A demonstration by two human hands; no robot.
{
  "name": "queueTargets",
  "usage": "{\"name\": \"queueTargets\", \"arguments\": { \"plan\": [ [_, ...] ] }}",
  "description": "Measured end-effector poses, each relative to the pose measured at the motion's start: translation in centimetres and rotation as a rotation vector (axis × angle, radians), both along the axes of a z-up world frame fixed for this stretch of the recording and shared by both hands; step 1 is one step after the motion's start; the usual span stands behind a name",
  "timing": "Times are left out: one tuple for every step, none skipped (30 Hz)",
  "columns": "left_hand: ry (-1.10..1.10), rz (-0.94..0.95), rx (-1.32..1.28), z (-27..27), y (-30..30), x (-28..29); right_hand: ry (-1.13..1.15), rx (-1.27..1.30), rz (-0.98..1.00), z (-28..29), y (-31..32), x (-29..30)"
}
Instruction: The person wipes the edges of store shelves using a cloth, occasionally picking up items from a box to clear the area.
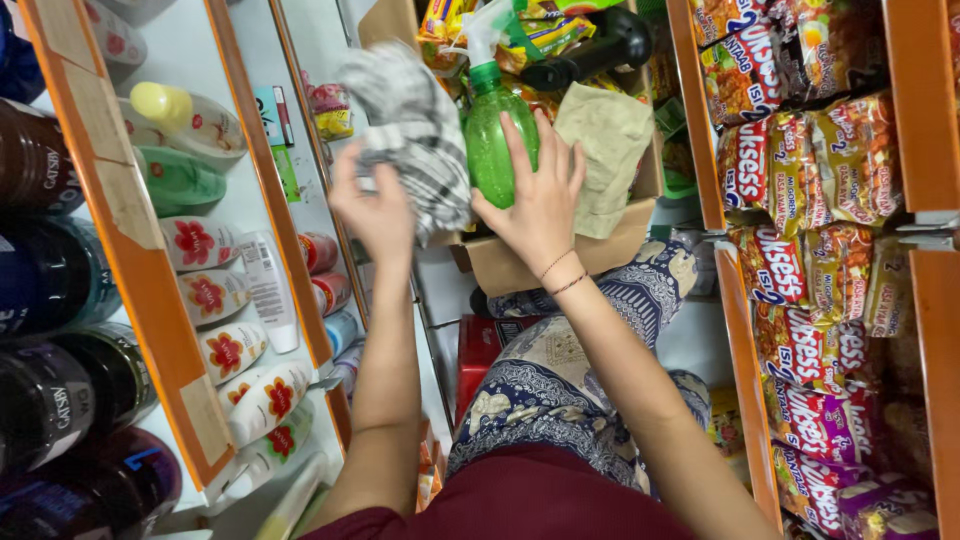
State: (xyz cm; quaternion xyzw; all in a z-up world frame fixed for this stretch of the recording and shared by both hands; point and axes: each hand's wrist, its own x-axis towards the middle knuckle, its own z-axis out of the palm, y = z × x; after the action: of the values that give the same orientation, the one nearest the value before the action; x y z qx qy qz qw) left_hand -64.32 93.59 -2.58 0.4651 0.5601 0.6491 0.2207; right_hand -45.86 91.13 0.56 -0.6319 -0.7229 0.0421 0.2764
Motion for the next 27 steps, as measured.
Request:
{"name": "queueTargets", "arguments": {
  "plan": [
    [-0.01, 0.065, 0.036, 0.2, 0.3, -0.9, -0.009, 0.001, -0.004, 0.0, 0.1, -0.3],
    [-0.02, 0.13, 0.072, 0.6, 0.5, -1.3, -0.018, 0.002, -0.008, 0.0, 0.1, -0.6],
    [-0.184, 0.098, 0.054, 0.9, 0.5, -1.4, -0.035, -0.037, -0.002, 0.0, 0.2, -0.7],
    [-0.347, 0.063, 0.036, 1.2, 0.6, -1.3, -0.051, -0.076, 0.004, 0.1, 0.2, -0.9],
    [-0.509, 0.026, 0.018, 1.2, 0.6, -1.0, -0.067, -0.115, 0.01, 0.0, 0.1, -1.1],
    [-0.566, 0.01, -0.009, 1.1, 0.5, -0.4, -0.023, -0.102, 0.049, -0.1, 0.1, -1.1],
    [-0.623, -0.009, -0.034, 0.8, 0.6, 0.4, 0.02, -0.087, 0.087, -0.3, 0.1, -0.7],
    [-0.68, -0.027, -0.059, 0.5, 0.6, 1.1, 0.063, -0.072, 0.124, -0.5, 0.2, -0.3],
    [-0.634, -0.083, -0.039, 0.1, 0.7, 1.8, 0.116, -0.054, 0.139, -0.7, 0.2, 0.2],
    [-0.588, -0.137, -0.019, -0.3, 0.6, 2.4, 0.17, -0.036, 0.155, -0.9, 0.2, 0.7],
    [-0.543, -0.193, -0.003, -0.4, 0.4, 3.1, 0.222, -0.021, 0.168, -1.2, 0.1, 1.2],
    [-0.591, -0.206, -0.022, -0.3, 0.3, 3.7, 0.438, -0.058, 0.149, -1.3, -0.1, 1.7],
    [-0.64, -0.222, -0.041, 0.0, 0.3, 4.3, 0.653, -0.091, 0.126, -1.5, -0.4, 2.3],
    [-0.688, -0.238, -0.06, 0.4, 0.3, 4.8, 0.868, -0.124, 0.103, -1.6, -0.5, 2.9],
    [-0.613, -0.252, -0.057, 0.8, 0.2, 5.2, 1.25, -0.229, 0.082, -1.8, -0.4, 3.5],
    [-0.538, -0.265, -0.054, 1.4, 0.0, 5.6, 1.632, -0.333, 0.057, -2.0, 0.0, 4.3],
    [-0.462, -0.282, -0.049, 1.9, -0.2, 6.0, 2.015, -0.433, 0.029, -2.3, 0.1, 5.1],
    [-0.409, -0.346, -0.048, 2.5, -0.5, 6.4, 1.917, -0.422, 0.061, -2.4, -0.1, 6.1],
    [-0.355, -0.412, -0.046, 3.1, -0.9, 6.7, 1.821, -0.41, 0.089, -2.3, -0.4, 7.2],
    [-0.301, -0.477, -0.043, 3.7, -1.1, 7.0, 1.724, -0.398, 0.115, -2.2, -0.7, 8.2],
    [-0.272, -0.566, 0.009, 4.2, -1.3, 7.3, 1.663, -0.412, 0.097, -2.0, -0.9, 9.1],
    [-0.243, -0.656, 0.062, 4.6, -1.5, 7.4, 1.603, -0.427, 0.077, -1.6, -1.3, 9.9],
    [-0.214, -0.748, 0.115, 4.8, -1.4, 7.7, 1.544, -0.44, 0.055, -1.1, -1.7, 10.7],
    [-0.312, -0.832, 0.062, 4.8, -1.1, 8.2, 1.519, -0.442, 0.053, -0.5, -2.2, 11.5],
    [-0.411, -0.921, 0.004, 4.7, -0.7, 8.9, 1.494, -0.442, 0.044, 0.1, -2.9, 12.4],
    [-0.448, -0.971, -0.046, 4.9, -0.5, 9.8, 1.47, -0.441, 0.036, 0.7, -3.6, 13.2],
    [-0.485, -1.02, -0.097, 5.2, -0.4, 10.8, 1.419, -0.403, 0.064, 1.2, -4.4, 13.9]
  ]
}}
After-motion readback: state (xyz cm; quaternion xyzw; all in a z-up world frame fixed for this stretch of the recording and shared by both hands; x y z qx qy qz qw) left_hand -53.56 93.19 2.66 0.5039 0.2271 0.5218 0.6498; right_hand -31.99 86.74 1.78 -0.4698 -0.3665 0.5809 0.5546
